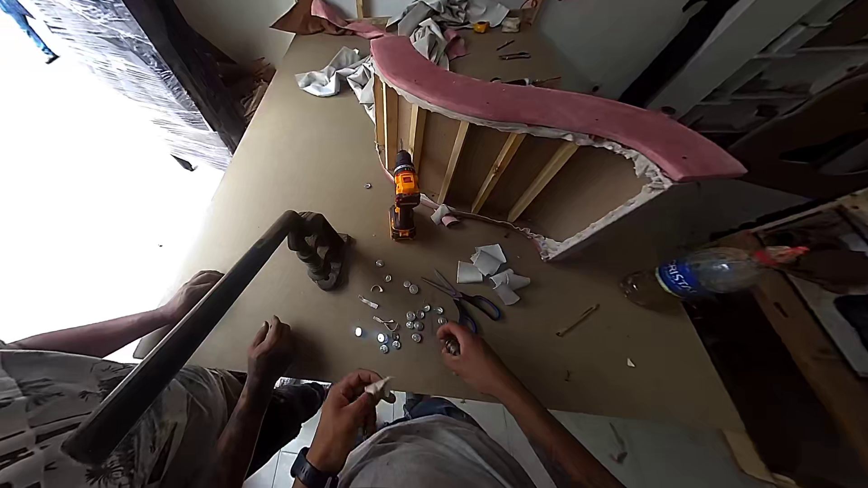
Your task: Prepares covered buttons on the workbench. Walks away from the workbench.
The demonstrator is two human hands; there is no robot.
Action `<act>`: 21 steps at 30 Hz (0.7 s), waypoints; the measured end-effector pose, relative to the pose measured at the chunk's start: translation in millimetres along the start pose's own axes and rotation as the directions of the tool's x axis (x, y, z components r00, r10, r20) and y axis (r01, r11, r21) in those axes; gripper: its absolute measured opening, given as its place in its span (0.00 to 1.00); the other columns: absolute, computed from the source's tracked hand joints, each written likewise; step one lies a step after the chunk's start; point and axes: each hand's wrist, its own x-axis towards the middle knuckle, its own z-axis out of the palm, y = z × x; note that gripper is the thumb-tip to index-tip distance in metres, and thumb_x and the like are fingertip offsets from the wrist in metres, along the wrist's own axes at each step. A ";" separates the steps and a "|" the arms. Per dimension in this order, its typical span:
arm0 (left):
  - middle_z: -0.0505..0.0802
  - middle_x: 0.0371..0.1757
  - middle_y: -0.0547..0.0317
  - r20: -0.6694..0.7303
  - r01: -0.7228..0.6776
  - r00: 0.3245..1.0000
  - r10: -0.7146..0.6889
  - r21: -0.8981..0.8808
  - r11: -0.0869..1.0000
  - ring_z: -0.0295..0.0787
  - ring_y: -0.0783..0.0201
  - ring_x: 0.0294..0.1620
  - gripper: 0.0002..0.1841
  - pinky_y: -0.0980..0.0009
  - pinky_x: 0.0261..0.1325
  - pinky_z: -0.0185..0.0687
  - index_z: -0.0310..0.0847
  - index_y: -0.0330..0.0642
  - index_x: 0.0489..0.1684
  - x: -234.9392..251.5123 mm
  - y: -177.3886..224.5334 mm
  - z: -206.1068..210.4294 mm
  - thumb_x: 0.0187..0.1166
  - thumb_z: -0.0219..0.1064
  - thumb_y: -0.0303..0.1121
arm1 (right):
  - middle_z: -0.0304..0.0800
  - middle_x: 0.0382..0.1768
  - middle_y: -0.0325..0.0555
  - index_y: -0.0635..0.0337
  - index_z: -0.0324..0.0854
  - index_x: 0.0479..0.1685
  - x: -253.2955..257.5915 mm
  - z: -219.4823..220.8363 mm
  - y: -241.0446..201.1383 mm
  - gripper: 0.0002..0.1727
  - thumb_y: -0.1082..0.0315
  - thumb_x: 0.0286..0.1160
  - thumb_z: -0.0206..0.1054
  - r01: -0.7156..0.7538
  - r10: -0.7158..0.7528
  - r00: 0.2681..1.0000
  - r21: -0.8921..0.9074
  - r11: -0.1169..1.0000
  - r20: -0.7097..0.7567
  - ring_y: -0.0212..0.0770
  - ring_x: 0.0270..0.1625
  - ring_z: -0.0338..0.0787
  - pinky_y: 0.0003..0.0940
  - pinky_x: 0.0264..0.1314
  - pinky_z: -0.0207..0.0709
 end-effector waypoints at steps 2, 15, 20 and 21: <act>0.94 0.46 0.35 -0.087 0.007 0.996 -0.009 -0.019 1.000 0.83 0.61 0.19 0.15 0.69 0.21 0.80 0.84 0.31 0.59 6.9 -1.0 6.5 0.87 0.65 0.35 | 0.87 0.59 0.41 0.48 0.79 0.64 8.9 -7.2 13.3 0.23 0.63 0.67 0.73 -0.058 0.058 0.998 0.021 0.998 0.023 0.37 0.52 0.93 0.42 0.53 0.92; 0.91 0.55 0.46 -0.481 0.271 0.838 0.257 0.776 0.569 0.90 0.48 0.55 0.14 0.42 0.63 0.85 0.89 0.42 0.56 189.1 3.8 -21.1 0.84 0.67 0.40 | 0.90 0.56 0.57 0.64 0.81 0.61 2.9 -17.9 4.4 0.28 0.66 0.60 0.85 -0.130 0.004 0.981 0.651 0.747 0.192 0.55 0.56 0.95 0.49 0.59 0.93; 0.89 0.70 0.50 -0.485 0.400 0.865 0.126 0.819 0.411 0.81 0.48 0.74 0.14 0.48 0.77 0.74 0.89 0.42 0.62 181.4 80.1 23.8 0.87 0.63 0.34 | 0.90 0.60 0.56 0.64 0.81 0.63 -6.9 -16.2 -1.8 0.30 0.68 0.58 0.86 0.055 -0.124 0.992 0.743 0.667 0.038 0.57 0.61 0.93 0.50 0.62 0.92; 0.86 0.76 0.53 -0.487 0.420 0.869 0.088 0.820 0.387 0.76 0.49 0.80 0.15 0.47 0.81 0.69 0.87 0.44 0.66 175.9 92.5 34.0 0.87 0.63 0.35 | 0.89 0.61 0.60 0.66 0.80 0.64 -8.7 -15.8 -5.3 0.31 0.69 0.60 0.86 0.124 -0.173 0.985 0.794 0.595 -0.025 0.60 0.62 0.92 0.54 0.62 0.92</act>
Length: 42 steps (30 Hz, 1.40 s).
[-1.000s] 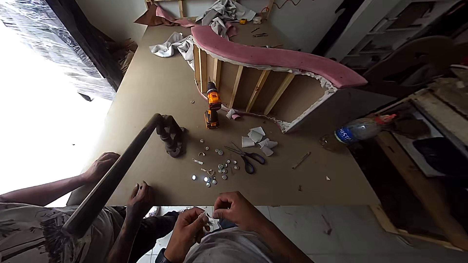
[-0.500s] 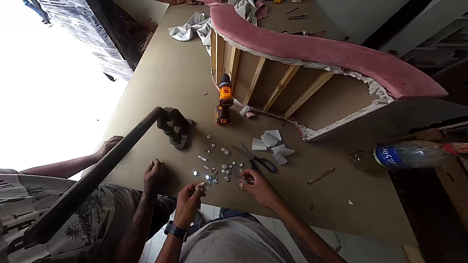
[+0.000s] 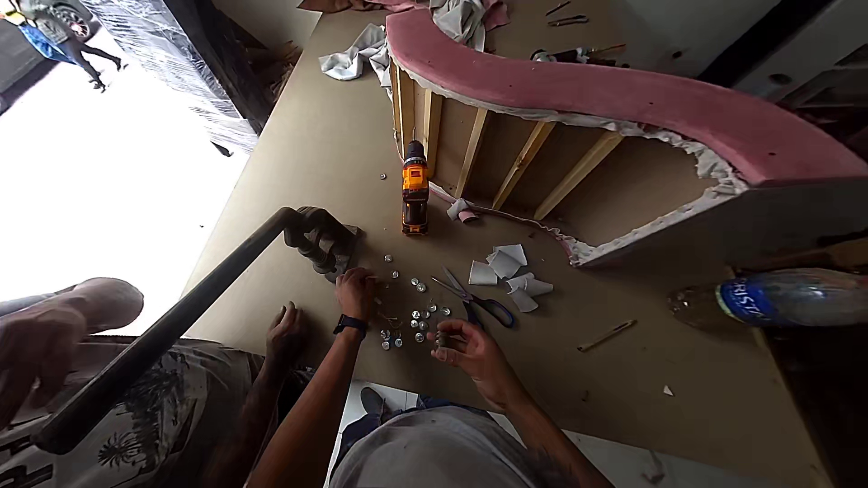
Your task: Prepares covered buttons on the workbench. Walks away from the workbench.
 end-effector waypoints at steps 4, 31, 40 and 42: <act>0.81 0.80 0.57 -0.431 -0.251 0.875 0.223 -0.009 0.968 0.67 0.46 0.86 0.20 0.36 0.80 0.67 0.87 0.57 0.67 20.6 -66.1 71.5 0.76 0.72 0.45 | 0.84 0.63 0.69 0.68 0.78 0.64 2.4 10.6 -3.1 0.27 0.69 0.68 0.81 0.202 -0.217 0.976 0.266 0.942 0.025 0.68 0.65 0.88 0.62 0.63 0.88; 0.86 0.69 0.30 -0.332 -0.393 0.897 0.291 -0.902 0.181 0.90 0.37 0.62 0.22 0.47 0.65 0.89 0.79 0.29 0.67 -158.0 -153.2 -2.9 0.74 0.75 0.21 | 0.90 0.44 0.40 0.43 0.88 0.54 194.3 120.1 26.7 0.26 0.38 0.62 0.78 0.053 -0.164 0.986 -0.991 0.125 0.032 0.46 0.43 0.90 0.56 0.39 0.84; 0.87 0.65 0.43 -0.358 -0.380 0.924 0.132 -0.896 0.230 0.86 0.52 0.63 0.21 0.60 0.62 0.89 0.88 0.33 0.60 -141.7 -177.1 -2.7 0.71 0.80 0.34 | 0.90 0.41 0.38 0.44 0.90 0.44 176.7 131.9 24.5 0.13 0.50 0.66 0.78 0.120 -0.181 0.982 -0.932 0.342 0.060 0.42 0.43 0.89 0.53 0.45 0.84; 0.88 0.64 0.42 -0.333 -0.355 0.933 0.138 -0.914 0.195 0.87 0.52 0.61 0.22 0.58 0.63 0.88 0.87 0.32 0.62 -139.2 -179.8 -3.3 0.73 0.79 0.35 | 0.92 0.38 0.35 0.44 0.91 0.46 162.0 123.4 23.3 0.13 0.51 0.68 0.79 0.072 -0.095 0.995 -0.830 0.553 0.024 0.38 0.38 0.90 0.47 0.44 0.87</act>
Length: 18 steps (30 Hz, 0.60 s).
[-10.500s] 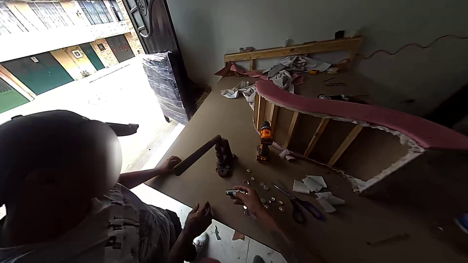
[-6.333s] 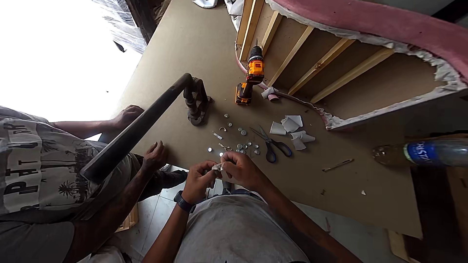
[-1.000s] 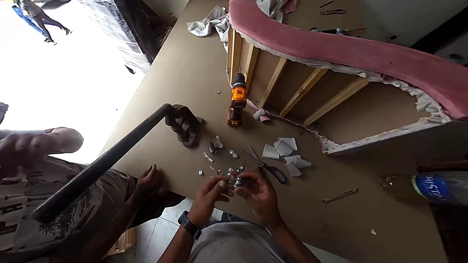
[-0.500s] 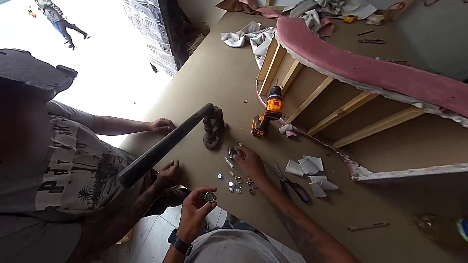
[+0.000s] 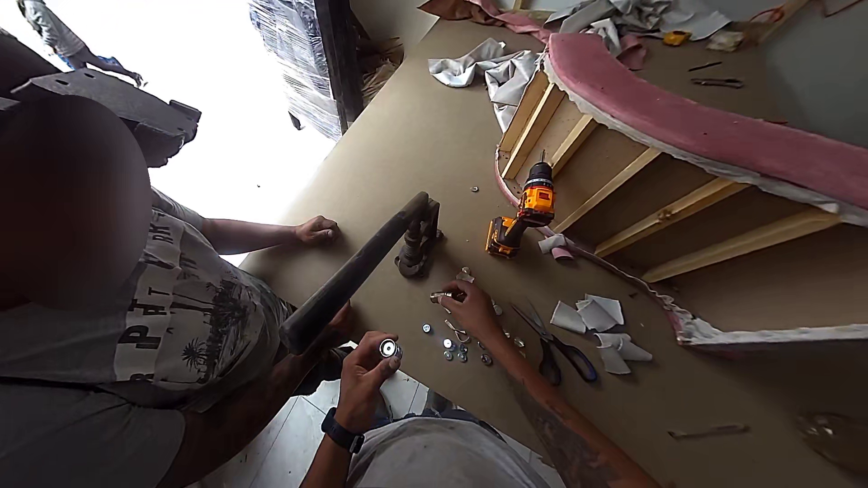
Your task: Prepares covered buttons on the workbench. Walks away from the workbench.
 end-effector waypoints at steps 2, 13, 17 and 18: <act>0.88 0.64 0.40 0.029 0.028 0.999 -0.027 -0.053 0.998 0.88 0.52 0.60 0.23 0.57 0.64 0.88 0.85 0.30 0.65 2.0 -1.6 -0.8 0.76 0.77 0.36 | 0.95 0.37 0.44 0.51 0.91 0.52 -18.6 -5.0 5.0 0.13 0.57 0.74 0.77 -0.084 0.063 0.995 0.322 0.943 0.075 0.42 0.31 0.92 0.39 0.33 0.88; 0.85 0.41 0.47 0.139 0.290 0.953 -0.268 -0.169 0.942 0.80 0.62 0.32 0.17 0.68 0.34 0.80 0.81 0.34 0.66 20.4 -24.6 18.9 0.83 0.62 0.30 | 0.87 0.56 0.70 0.71 0.77 0.67 -119.0 -25.3 33.5 0.22 0.60 0.87 0.64 -0.063 -0.103 0.989 0.924 0.377 0.109 0.53 0.44 0.93 0.43 0.44 0.90; 0.87 0.37 0.47 0.124 0.350 0.929 -0.349 0.016 0.937 0.79 0.62 0.26 0.20 0.68 0.28 0.78 0.79 0.34 0.70 18.6 -30.4 29.6 0.80 0.67 0.30 | 0.86 0.59 0.70 0.69 0.75 0.70 -135.2 -32.7 39.6 0.25 0.61 0.81 0.71 -0.068 -0.177 0.974 0.928 0.366 0.141 0.59 0.52 0.93 0.51 0.49 0.91; 0.88 0.37 0.47 0.112 0.348 0.927 -0.358 0.094 0.933 0.80 0.61 0.26 0.21 0.68 0.27 0.79 0.81 0.35 0.69 17.0 -31.7 31.1 0.78 0.70 0.31 | 0.86 0.61 0.70 0.69 0.74 0.72 -138.5 -33.2 39.2 0.26 0.61 0.82 0.70 -0.085 -0.200 0.965 0.922 0.378 0.170 0.61 0.54 0.92 0.52 0.50 0.91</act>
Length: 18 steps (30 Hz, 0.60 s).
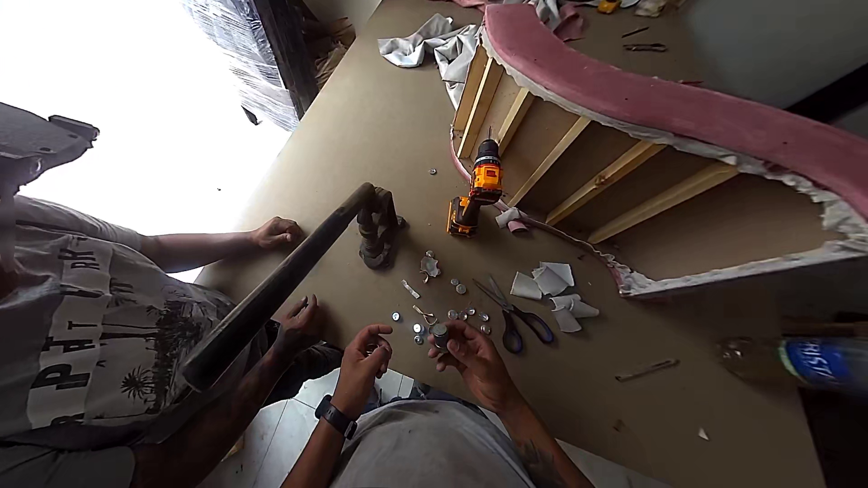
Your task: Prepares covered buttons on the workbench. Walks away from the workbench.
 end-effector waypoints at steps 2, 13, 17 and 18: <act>0.90 0.37 0.48 0.015 -0.001 1.000 -0.001 0.108 0.994 0.82 0.60 0.26 0.21 0.67 0.27 0.81 0.85 0.38 0.66 -1.0 -3.0 4.3 0.78 0.74 0.36 | 0.86 0.62 0.69 0.68 0.73 0.75 -3.9 4.1 0.5 0.26 0.62 0.83 0.68 -0.034 0.036 0.998 -0.051 0.998 0.054 0.63 0.54 0.92 0.54 0.48 0.91; 0.92 0.42 0.45 0.077 -0.052 0.996 0.046 0.078 0.996 0.82 0.62 0.27 0.19 0.69 0.29 0.81 0.88 0.37 0.61 -13.9 -9.7 19.1 0.77 0.76 0.39 | 0.94 0.47 0.53 0.59 0.72 0.69 -3.1 32.7 8.6 0.26 0.63 0.76 0.76 -0.113 0.170 0.976 -0.351 0.930 0.137 0.50 0.40 0.96 0.46 0.41 0.94; 0.91 0.40 0.42 0.039 -0.010 0.999 0.010 0.000 1.000 0.82 0.62 0.27 0.19 0.69 0.28 0.81 0.87 0.33 0.59 -19.8 -15.6 21.8 0.77 0.76 0.38 | 0.93 0.45 0.51 0.57 0.70 0.68 -6.7 34.8 7.6 0.26 0.62 0.76 0.76 -0.126 0.190 0.971 -0.367 0.922 0.144 0.49 0.36 0.95 0.44 0.37 0.93; 0.92 0.41 0.43 0.034 -0.006 0.999 0.005 0.039 0.999 0.84 0.61 0.28 0.20 0.69 0.29 0.82 0.88 0.34 0.58 -20.7 -14.1 23.5 0.76 0.78 0.38 | 0.94 0.45 0.49 0.55 0.70 0.71 -7.2 34.7 7.5 0.28 0.61 0.75 0.77 -0.133 0.202 0.969 -0.389 0.912 0.142 0.48 0.37 0.96 0.44 0.37 0.94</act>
